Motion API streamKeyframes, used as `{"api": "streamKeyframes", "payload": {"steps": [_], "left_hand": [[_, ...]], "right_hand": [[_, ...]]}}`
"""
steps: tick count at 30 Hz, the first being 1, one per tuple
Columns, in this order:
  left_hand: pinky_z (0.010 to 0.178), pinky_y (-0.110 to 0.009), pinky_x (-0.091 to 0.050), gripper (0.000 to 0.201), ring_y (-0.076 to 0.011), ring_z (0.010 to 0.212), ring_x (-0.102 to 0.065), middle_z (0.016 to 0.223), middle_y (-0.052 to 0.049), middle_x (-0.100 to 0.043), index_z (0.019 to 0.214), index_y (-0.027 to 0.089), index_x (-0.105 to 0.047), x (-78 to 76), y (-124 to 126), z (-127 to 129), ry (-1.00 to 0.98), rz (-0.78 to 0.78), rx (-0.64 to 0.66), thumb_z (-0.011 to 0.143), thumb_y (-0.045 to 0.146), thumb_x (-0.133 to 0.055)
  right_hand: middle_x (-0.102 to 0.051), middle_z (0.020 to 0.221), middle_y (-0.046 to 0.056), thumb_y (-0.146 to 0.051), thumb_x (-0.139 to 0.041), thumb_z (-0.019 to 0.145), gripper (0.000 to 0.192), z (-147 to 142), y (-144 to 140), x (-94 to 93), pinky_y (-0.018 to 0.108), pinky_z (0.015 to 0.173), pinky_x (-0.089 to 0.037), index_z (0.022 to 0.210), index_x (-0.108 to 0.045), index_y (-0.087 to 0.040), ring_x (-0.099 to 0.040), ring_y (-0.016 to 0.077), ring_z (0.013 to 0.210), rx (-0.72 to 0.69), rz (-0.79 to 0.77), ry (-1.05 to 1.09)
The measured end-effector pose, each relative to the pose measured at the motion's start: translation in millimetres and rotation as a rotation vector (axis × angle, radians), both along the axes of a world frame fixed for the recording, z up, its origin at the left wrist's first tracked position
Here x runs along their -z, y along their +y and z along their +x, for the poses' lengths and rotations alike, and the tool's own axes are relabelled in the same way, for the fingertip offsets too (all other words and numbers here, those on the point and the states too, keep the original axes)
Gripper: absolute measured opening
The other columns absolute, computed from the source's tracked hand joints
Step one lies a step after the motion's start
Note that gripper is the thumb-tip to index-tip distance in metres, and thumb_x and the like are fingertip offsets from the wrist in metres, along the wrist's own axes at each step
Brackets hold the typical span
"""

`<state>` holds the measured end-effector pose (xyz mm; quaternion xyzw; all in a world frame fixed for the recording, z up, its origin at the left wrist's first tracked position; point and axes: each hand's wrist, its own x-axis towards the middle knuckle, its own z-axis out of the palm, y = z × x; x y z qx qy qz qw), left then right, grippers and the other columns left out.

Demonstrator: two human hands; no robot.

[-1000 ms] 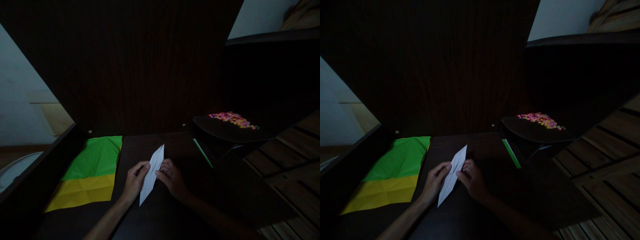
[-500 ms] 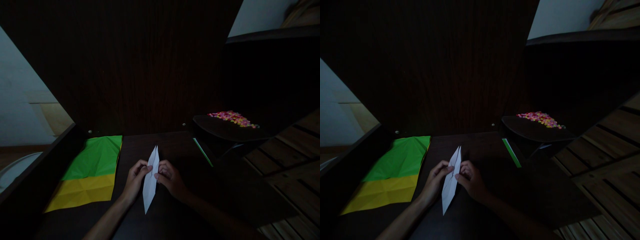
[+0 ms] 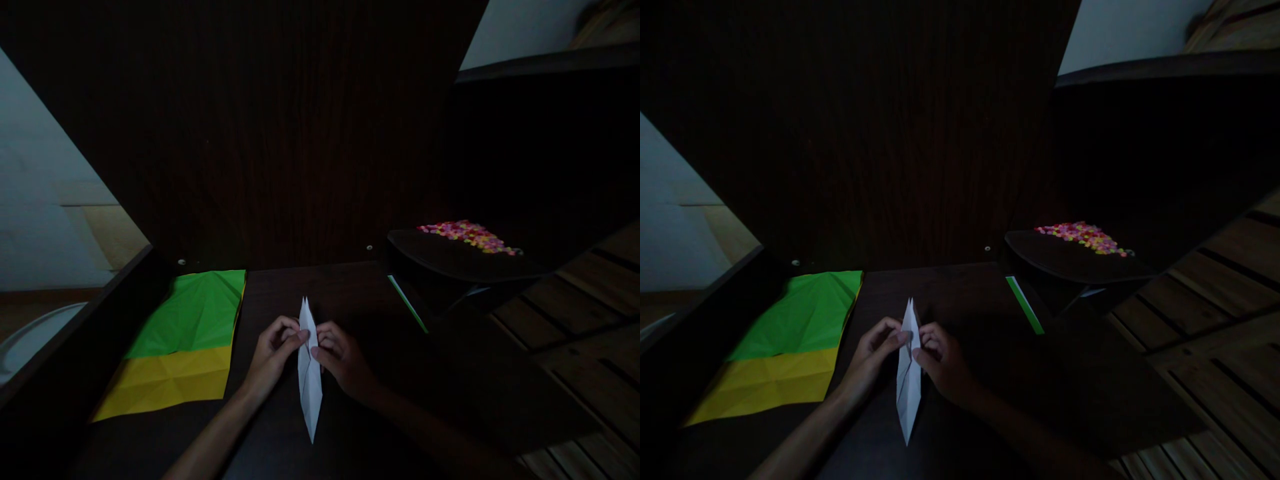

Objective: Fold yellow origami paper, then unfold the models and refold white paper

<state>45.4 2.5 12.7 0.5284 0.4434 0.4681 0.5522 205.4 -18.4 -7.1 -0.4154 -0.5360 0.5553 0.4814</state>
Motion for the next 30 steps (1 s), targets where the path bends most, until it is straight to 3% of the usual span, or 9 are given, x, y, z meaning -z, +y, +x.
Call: {"api": "streamKeyframes", "payload": {"steps": [7,13,19,22,25,28,30], "left_hand": [[0.068,-0.025,-0.042,0.023,-0.0162,0.070,-0.053,0.069,0.001,-0.058,0.071,0.017,-0.062,-1.9,1.8,-2.9,0.032,-0.048,-0.001,0.078,0.038,-0.067],[0.069,-0.024,-0.042,0.016,-0.0177,0.075,-0.056,0.077,0.000,-0.061,0.082,0.018,-0.066,-0.6,2.2,-3.1,-0.010,-0.038,-0.044,0.076,0.033,-0.068],[0.069,-0.026,-0.044,0.018,-0.0180,0.075,-0.058,0.078,-0.001,-0.064,0.085,0.017,-0.066,3.3,3.4,-3.2,-0.064,-0.068,-0.020,0.075,0.032,-0.069],[0.065,-0.024,-0.043,0.023,-0.0156,0.069,-0.057,0.073,0.001,-0.062,0.089,0.017,-0.064,5.5,4.5,-2.2,-0.085,-0.068,-0.043,0.074,0.034,-0.071],[0.058,-0.022,-0.042,0.027,-0.0127,0.061,-0.053,0.066,0.004,-0.058,0.091,0.018,-0.060,7.9,5.6,-1.3,-0.104,-0.054,-0.041,0.075,0.036,-0.071],[0.051,-0.020,-0.039,0.027,-0.0112,0.054,-0.050,0.064,0.005,-0.057,0.091,0.020,-0.058,7.5,5.6,-1.5,-0.098,-0.028,-0.050,0.076,0.038,-0.071],[0.052,-0.021,-0.039,0.023,-0.0122,0.057,-0.051,0.067,0.003,-0.059,0.086,0.019,-0.062,4.8,5.0,-2.6,-0.035,0.010,-0.056,0.076,0.038,-0.070]], "right_hand": [[-0.056,0.072,-0.003,-0.028,-0.064,0.077,0.019,1.4,-2.1,0.5,0.023,0.051,-0.042,0.090,-0.052,-0.021,-0.054,0.0128,0.060,-0.062,-0.060,0.022],[-0.058,0.075,-0.002,-0.027,-0.062,0.080,0.016,1.2,0.2,-2.7,0.027,0.065,-0.044,0.092,-0.056,-0.021,-0.058,0.0155,0.072,-0.019,-0.006,0.005],[-0.057,0.070,-0.003,-0.030,-0.062,0.083,0.015,1.7,0.2,-3.1,0.027,0.065,-0.044,0.093,-0.057,-0.020,-0.057,0.0150,0.069,0.001,0.023,-0.027],[-0.053,0.067,-0.004,-0.032,-0.062,0.083,0.016,1.3,-0.9,-3.4,0.024,0.056,-0.043,0.091,-0.056,-0.020,-0.054,0.0125,0.061,-0.034,0.018,-0.036],[-0.051,0.068,-0.005,-0.035,-0.061,0.083,0.025,-0.3,-2.2,-0.8,0.020,0.044,-0.038,0.103,-0.053,-0.022,-0.049,0.0099,0.051,-0.039,-0.028,-0.001],[-0.050,0.071,-0.006,-0.034,-0.060,0.085,0.035,-1.1,-3.0,3.5,0.018,0.041,-0.037,0.116,-0.048,-0.024,-0.048,0.0085,0.049,-0.013,-0.018,0.021],[-0.049,0.072,-0.005,-0.033,-0.060,0.085,0.032,-0.6,-3.1,5.9,0.018,0.040,-0.036,0.114,-0.048,-0.024,-0.047,0.0081,0.049,0.002,0.015,0.001]]}}
